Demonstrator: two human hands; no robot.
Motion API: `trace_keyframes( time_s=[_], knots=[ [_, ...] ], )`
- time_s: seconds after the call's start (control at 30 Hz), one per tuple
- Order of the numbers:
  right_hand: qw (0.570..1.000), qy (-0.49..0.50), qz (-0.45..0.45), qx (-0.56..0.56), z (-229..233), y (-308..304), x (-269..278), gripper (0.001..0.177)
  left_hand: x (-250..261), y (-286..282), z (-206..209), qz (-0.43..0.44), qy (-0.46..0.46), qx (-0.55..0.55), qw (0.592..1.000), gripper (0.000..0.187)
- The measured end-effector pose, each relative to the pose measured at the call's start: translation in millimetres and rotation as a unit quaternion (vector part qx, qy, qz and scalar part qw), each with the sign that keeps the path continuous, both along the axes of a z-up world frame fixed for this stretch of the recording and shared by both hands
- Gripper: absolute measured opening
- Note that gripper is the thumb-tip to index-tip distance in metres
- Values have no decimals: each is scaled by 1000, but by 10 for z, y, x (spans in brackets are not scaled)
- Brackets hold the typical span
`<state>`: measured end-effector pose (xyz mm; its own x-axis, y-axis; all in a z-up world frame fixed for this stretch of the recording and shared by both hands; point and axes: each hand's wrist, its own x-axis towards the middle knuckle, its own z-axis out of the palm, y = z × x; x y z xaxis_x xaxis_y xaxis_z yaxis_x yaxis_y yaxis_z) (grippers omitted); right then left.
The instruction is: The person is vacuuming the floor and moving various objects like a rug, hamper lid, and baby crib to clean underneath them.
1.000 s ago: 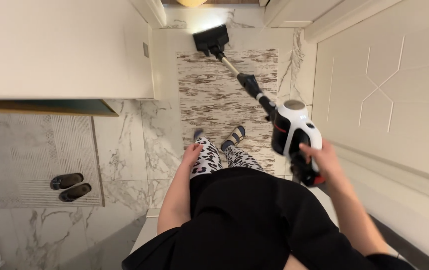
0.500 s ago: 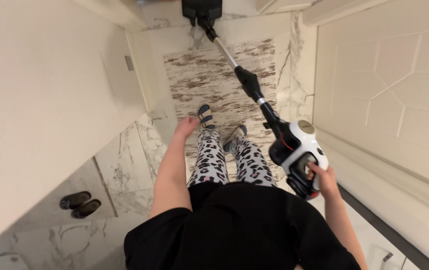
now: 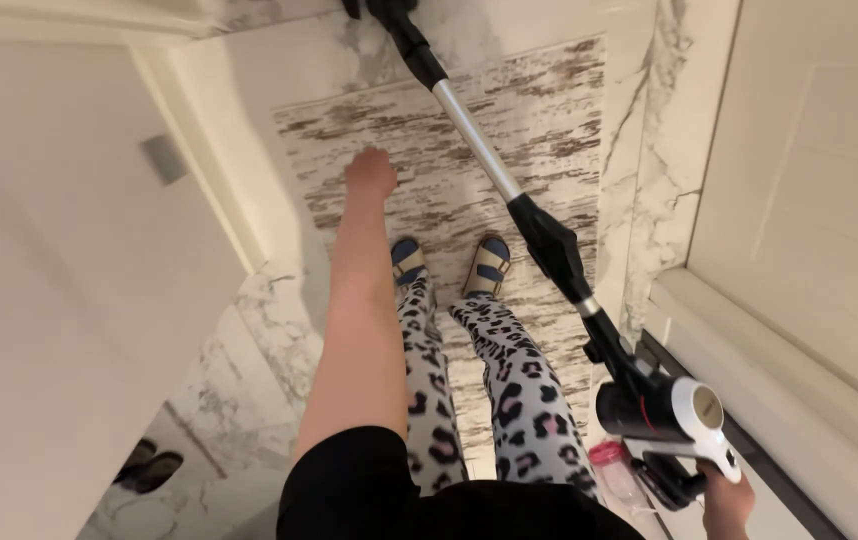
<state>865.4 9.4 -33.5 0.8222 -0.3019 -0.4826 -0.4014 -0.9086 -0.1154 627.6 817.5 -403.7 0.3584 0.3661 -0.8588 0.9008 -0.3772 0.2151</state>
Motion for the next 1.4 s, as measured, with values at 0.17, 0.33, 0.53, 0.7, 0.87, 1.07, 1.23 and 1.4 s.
trace_keyframes(
  time_s=[0.17,0.33,0.53,0.7,0.87,1.07,1.23,1.4],
  knots=[
    [999,19,44,1,-873,-848,24,42,606,190,-1333,-70,25,64,995,58],
    [996,50,70,-16,-1612,-1001,3,46,965,389,-1999,-46,-45,208,976,66],
    [997,47,50,-21,-1284,-1129,-14,48,913,405,-1402,-133,51,186,972,44],
    [997,40,62,-19,-1014,-623,272,51,978,516,-837,4,-29,142,989,51],
    [997,14,21,74,-295,-331,132,47,446,-486,-697,77,-62,76,992,50],
    [985,4,7,174,269,584,-16,47,38,-2064,-14,-42,-164,74,983,26],
    [982,36,167,86,1268,1380,-217,33,-489,-3210,1211,-218,-94,-73,969,57],
    [892,174,197,367,1432,1451,-320,38,-1112,-3205,1228,-215,7,29,976,30]
  ],
)
